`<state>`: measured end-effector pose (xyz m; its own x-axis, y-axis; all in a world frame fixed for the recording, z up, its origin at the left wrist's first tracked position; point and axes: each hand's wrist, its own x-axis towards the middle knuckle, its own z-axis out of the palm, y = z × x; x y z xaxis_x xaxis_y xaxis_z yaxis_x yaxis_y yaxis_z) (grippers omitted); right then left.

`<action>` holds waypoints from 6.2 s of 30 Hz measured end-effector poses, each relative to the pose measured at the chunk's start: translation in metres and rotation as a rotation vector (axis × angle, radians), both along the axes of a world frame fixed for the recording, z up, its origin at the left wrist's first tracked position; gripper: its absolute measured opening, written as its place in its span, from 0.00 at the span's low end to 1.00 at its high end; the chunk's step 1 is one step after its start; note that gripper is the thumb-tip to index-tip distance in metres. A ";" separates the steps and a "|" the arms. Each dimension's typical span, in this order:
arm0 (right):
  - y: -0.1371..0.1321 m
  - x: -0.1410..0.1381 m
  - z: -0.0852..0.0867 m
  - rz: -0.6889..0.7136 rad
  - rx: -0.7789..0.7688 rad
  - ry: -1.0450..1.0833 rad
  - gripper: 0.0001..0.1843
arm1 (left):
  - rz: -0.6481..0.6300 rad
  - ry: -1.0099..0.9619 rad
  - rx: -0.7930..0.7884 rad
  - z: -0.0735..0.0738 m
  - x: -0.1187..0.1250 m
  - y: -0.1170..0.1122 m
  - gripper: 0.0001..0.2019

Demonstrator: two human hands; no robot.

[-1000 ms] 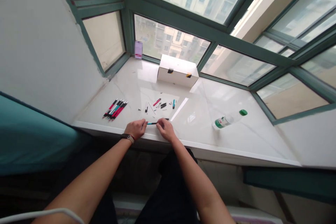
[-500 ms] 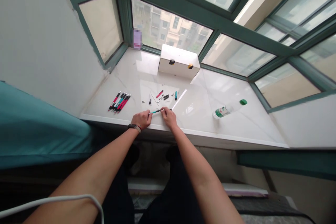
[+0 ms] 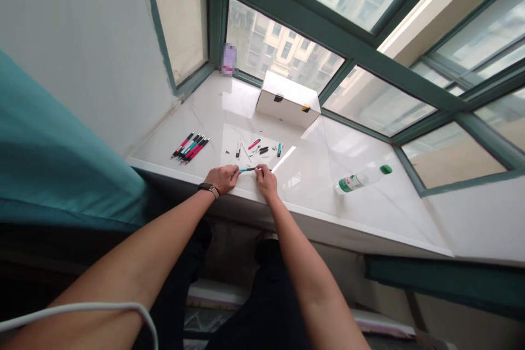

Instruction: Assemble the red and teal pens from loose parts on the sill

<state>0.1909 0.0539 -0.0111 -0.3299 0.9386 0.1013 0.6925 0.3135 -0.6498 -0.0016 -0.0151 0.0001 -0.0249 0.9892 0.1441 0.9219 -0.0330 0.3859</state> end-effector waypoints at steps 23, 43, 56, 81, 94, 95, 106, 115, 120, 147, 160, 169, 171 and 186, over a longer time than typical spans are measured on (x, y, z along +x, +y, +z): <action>0.000 0.000 0.003 0.023 0.027 -0.037 0.24 | -0.007 -0.059 0.001 -0.003 -0.001 0.000 0.25; 0.003 -0.001 0.001 0.030 0.070 -0.051 0.25 | -0.023 -0.009 0.047 -0.004 -0.002 0.001 0.23; -0.003 0.006 0.006 0.134 -0.062 0.207 0.13 | -0.048 -0.008 0.034 -0.002 -0.003 -0.001 0.25; 0.001 0.002 0.005 -0.025 -0.010 0.077 0.26 | -0.032 -0.073 0.064 -0.006 -0.003 -0.002 0.22; -0.007 0.000 0.009 -0.132 0.004 0.136 0.26 | 0.189 -0.524 0.157 -0.008 -0.015 -0.002 0.20; -0.006 -0.001 0.008 -0.122 0.017 0.102 0.25 | 0.251 -0.683 0.199 -0.009 -0.019 0.000 0.21; -0.003 -0.002 0.004 -0.116 0.099 -0.015 0.19 | 0.413 -1.531 0.219 -0.021 -0.043 0.015 0.17; -0.003 -0.001 0.003 -0.153 0.059 0.077 0.18 | 0.333 -1.671 0.214 -0.018 -0.044 0.015 0.16; -0.003 0.003 0.005 -0.305 0.046 0.233 0.21 | 0.387 -1.649 0.229 -0.023 -0.046 0.017 0.18; 0.073 -0.054 0.045 0.218 0.103 -0.556 0.19 | 0.344 -1.145 0.019 -0.004 -0.035 0.014 0.19; 0.080 -0.061 0.039 0.398 0.199 -0.754 0.17 | 0.334 -1.151 0.012 -0.005 -0.036 0.014 0.19; 0.038 -0.052 0.025 0.002 -0.024 0.137 0.11 | 0.312 -1.132 0.021 -0.003 -0.036 0.011 0.17; 0.016 -0.050 0.014 -0.098 -0.191 0.450 0.16 | 0.289 -1.124 0.037 -0.005 -0.037 0.011 0.18; -0.020 -0.073 0.001 -0.370 -0.544 1.011 0.16 | 0.224 -1.267 0.043 -0.003 -0.042 0.009 0.21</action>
